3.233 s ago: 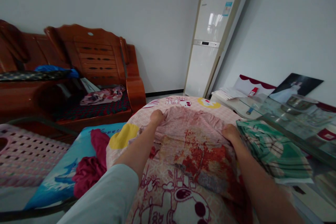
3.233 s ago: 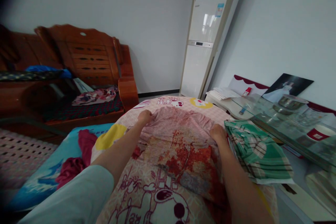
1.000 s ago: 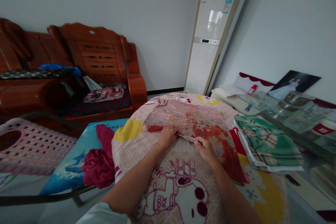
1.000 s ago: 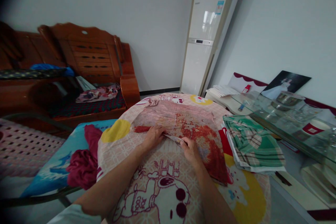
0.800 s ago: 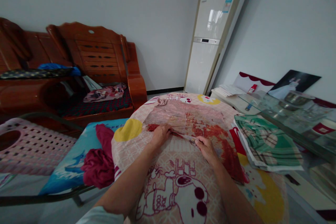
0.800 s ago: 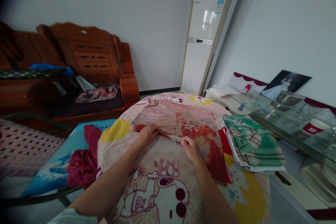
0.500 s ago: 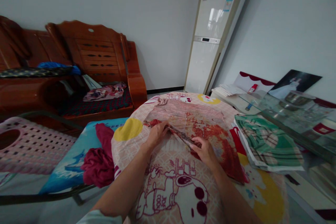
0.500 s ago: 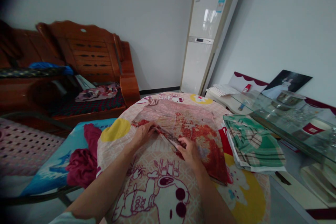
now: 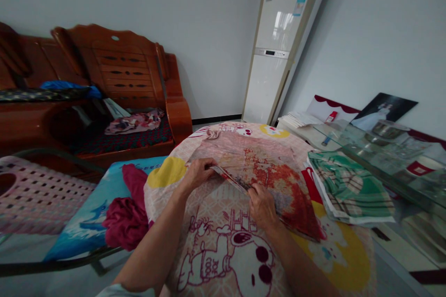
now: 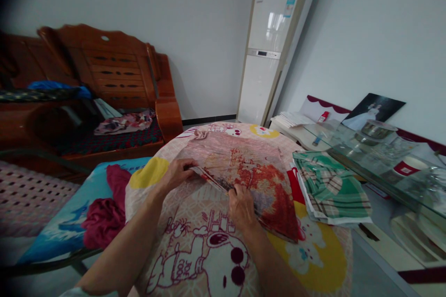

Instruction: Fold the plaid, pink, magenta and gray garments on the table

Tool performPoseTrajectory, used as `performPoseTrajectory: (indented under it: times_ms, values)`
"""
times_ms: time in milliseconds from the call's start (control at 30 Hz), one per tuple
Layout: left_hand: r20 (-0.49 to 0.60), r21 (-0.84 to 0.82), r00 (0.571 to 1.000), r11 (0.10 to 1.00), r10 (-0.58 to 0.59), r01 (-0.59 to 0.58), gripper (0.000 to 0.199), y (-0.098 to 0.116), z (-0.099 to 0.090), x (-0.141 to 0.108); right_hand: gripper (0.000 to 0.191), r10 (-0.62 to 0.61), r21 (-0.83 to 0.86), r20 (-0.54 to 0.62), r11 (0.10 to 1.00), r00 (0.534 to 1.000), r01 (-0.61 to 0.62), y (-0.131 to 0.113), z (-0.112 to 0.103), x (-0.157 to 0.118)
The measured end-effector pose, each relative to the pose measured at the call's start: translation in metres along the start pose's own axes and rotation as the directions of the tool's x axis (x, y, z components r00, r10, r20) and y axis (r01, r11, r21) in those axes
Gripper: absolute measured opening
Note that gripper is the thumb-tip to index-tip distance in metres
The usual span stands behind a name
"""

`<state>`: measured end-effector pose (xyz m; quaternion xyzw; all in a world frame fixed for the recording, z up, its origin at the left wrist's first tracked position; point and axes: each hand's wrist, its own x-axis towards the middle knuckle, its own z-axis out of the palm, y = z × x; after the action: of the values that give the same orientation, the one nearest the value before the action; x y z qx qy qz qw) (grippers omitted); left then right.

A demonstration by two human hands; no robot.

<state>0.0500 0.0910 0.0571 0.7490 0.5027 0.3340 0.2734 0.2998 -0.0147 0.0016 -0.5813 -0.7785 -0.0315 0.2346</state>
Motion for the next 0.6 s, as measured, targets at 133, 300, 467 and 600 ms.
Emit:
performPoseTrajectory:
  times_ms: [133, 300, 467, 600]
  values:
    - [0.201, -0.168, 0.976, 0.979, -0.084, 0.118, 0.016, 0.01, -0.028, -0.004, 0.03, 0.123, 0.086, -0.1, 0.99, 0.987, -0.115, 0.022, -0.017, -0.002]
    - [0.464, -0.304, 0.883, 0.922, -0.076, 0.24, 0.019, 0.013, -0.051, -0.018, 0.019, 0.196, 0.403, 0.136, 0.884, 0.971, -0.235, 0.037, -0.053, -0.003]
    - [0.662, -0.257, 0.749, 0.934, -0.015, 0.247, 0.032, -0.009, -0.044, -0.03, 0.022, -0.072, 0.555, 0.463, 0.8, 0.883, -0.226, 0.038, -0.058, -0.014]
    - [0.708, -0.205, 0.706, 0.948, -0.028, 0.243, 0.035, -0.025, -0.042, -0.037, 0.028, -0.096, 0.548, 0.53, 0.797, 0.843, -0.254, 0.043, -0.048, -0.021]
